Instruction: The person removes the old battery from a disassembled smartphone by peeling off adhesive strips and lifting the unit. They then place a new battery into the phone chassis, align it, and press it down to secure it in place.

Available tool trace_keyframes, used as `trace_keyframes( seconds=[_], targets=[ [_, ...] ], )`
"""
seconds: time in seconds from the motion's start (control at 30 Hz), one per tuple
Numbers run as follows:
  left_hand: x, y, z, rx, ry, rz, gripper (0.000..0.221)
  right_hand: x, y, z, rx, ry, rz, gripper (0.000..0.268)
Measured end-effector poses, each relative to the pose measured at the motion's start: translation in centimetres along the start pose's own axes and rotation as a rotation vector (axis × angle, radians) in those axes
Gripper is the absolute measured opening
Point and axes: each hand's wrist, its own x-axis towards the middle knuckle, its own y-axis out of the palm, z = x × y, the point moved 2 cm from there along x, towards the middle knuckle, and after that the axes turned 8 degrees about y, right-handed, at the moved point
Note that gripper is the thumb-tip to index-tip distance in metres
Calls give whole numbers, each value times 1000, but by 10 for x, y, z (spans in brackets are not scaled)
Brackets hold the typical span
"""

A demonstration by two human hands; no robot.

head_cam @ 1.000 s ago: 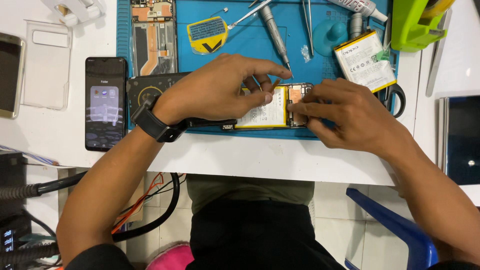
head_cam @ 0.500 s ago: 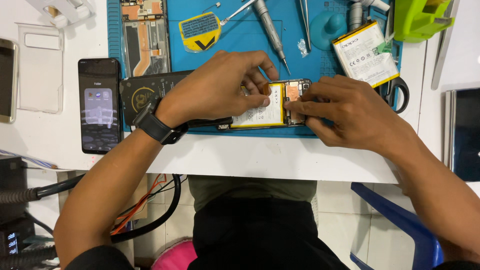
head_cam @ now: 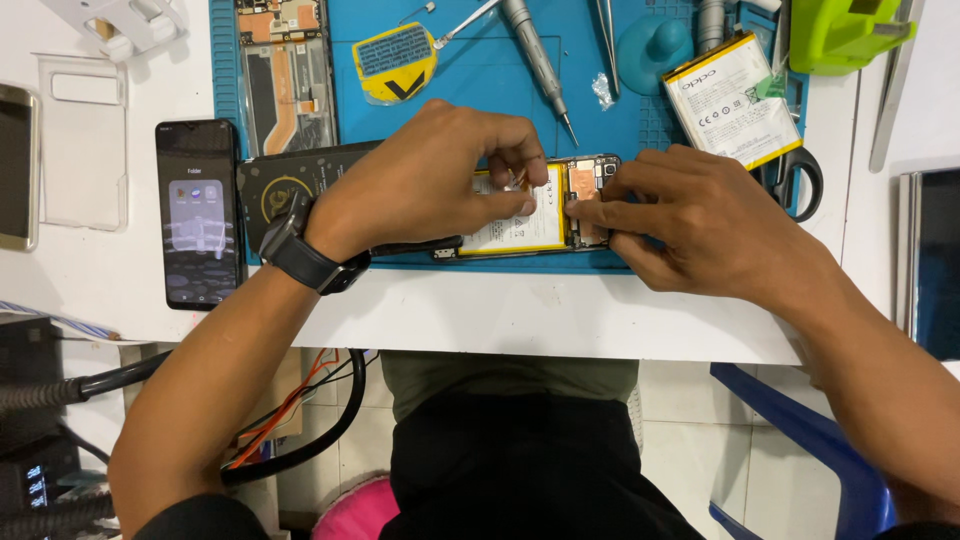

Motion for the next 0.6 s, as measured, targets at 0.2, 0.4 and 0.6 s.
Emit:
trace_keyframes(
  seconds=[0.2,0.4,0.6],
  targets=[
    [-5,2,3,-34,-10,-38,12,-5,6,2,-231,-58,-17,23],
    [-12,11,11,-29,118,-96,17,-10,14,26,-443,-60,-66,35],
    [-16,19,18,50,77,-110,10,-8,15,42,-534,-42,-94,30]
  ],
)
